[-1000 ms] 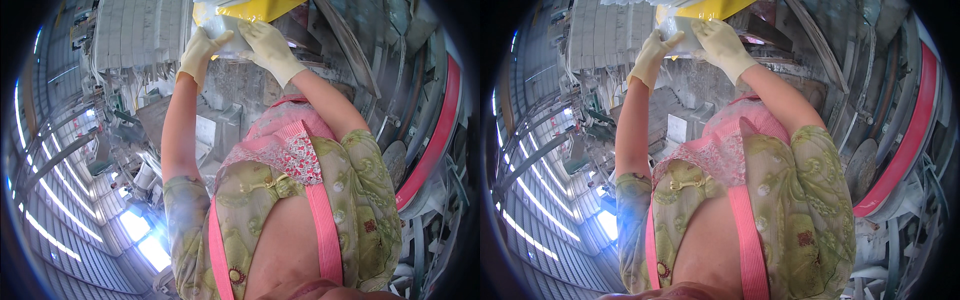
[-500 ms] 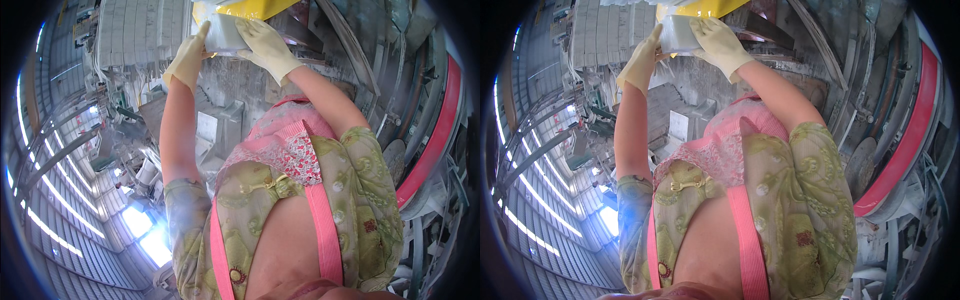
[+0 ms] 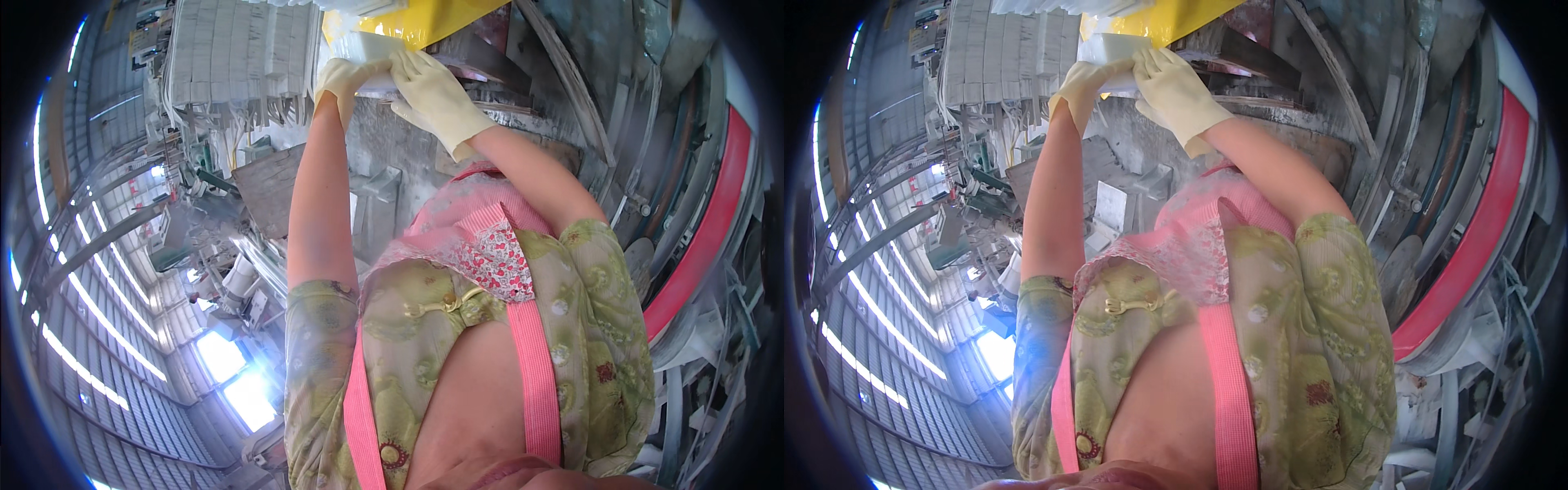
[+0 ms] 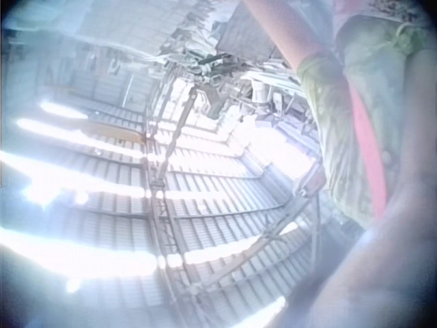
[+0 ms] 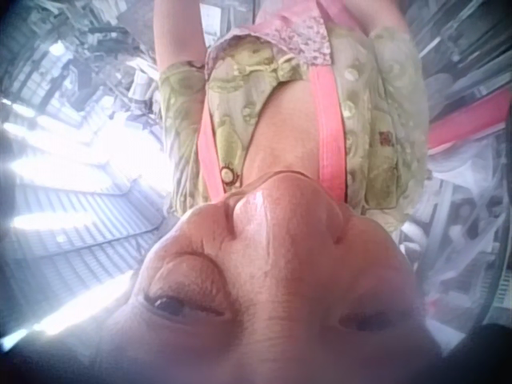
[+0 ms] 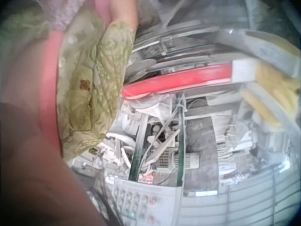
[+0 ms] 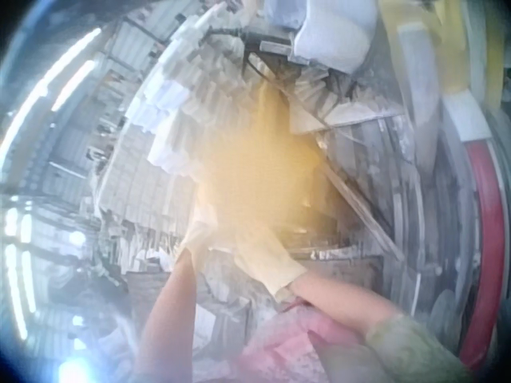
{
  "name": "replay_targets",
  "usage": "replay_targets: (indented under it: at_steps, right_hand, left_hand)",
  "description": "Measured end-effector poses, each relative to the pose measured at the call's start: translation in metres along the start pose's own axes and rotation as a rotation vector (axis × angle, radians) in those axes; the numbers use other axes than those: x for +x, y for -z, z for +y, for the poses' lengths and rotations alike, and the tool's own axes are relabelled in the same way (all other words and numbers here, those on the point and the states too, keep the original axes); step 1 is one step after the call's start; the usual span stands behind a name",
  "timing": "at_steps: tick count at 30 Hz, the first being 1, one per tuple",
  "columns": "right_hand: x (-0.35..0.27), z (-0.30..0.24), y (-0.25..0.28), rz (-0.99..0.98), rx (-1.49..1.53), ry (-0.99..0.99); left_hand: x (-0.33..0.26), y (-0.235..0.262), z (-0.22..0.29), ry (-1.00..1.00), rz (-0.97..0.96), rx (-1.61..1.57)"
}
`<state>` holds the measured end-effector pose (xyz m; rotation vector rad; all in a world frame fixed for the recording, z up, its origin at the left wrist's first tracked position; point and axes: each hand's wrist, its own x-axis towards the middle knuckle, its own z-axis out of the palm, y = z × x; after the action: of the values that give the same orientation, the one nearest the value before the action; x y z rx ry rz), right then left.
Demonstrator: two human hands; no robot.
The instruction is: The person repeatedly picks up small white rectangular tiles from a yellow tray and stacks them on a growing pile. The person wears gloves and works in a factory setting with other materials visible in the background.
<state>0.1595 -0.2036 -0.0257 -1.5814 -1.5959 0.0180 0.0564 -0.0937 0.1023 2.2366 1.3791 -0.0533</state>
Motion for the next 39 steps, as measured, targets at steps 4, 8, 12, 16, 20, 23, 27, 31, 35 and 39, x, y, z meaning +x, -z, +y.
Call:
replay_targets:
  at_steps: [4, 8, 12, 16, 20, 23, 27, 31, 35, 39]
  right_hand:
    - [-0.004, 0.001, 0.010, -0.034, 0.141, -0.017]
    - [-0.006, 0.004, 0.007, 0.038, 0.336, -0.097]
    - [-0.003, 0.006, -0.020, -0.046, 0.645, -0.395]
    - [0.014, -0.008, -0.047, -0.076, 0.823, -0.666]
    - [0.044, -0.056, -0.036, -0.282, 0.704, -0.485]
    - [0.075, -0.104, -0.006, -0.172, 0.509, -0.293]
    - [0.138, -0.127, 0.042, 0.025, 0.378, -0.154]
    - [0.193, -0.104, 0.096, 0.424, 0.360, -0.137]
    - [0.234, -0.073, 0.128, 0.449, 0.836, -0.481]
    - [0.260, -0.058, 0.135, 0.347, 0.901, -0.617]
  left_hand:
    - [0.011, -0.006, -0.016, 0.040, 0.014, 0.074]
    - [0.009, 0.003, -0.018, 0.291, -0.055, -0.224]
    - [-0.012, 0.023, -0.041, 0.212, -0.031, -0.419]
    - [-0.004, 0.012, -0.097, 0.081, -0.169, -1.049]
    - [0.005, 0.001, -0.145, 0.128, -0.218, -1.242]
    - [0.009, 0.039, -0.156, -0.057, -0.253, -1.384]
    - [0.028, 0.124, -0.130, -0.243, -0.200, -1.343]
    - [0.071, 0.193, -0.068, -0.448, -0.208, -1.195]
    - [0.104, 0.214, 0.004, -0.377, -0.268, -1.109]
    - [0.121, 0.208, 0.044, -0.214, -0.251, -1.062]
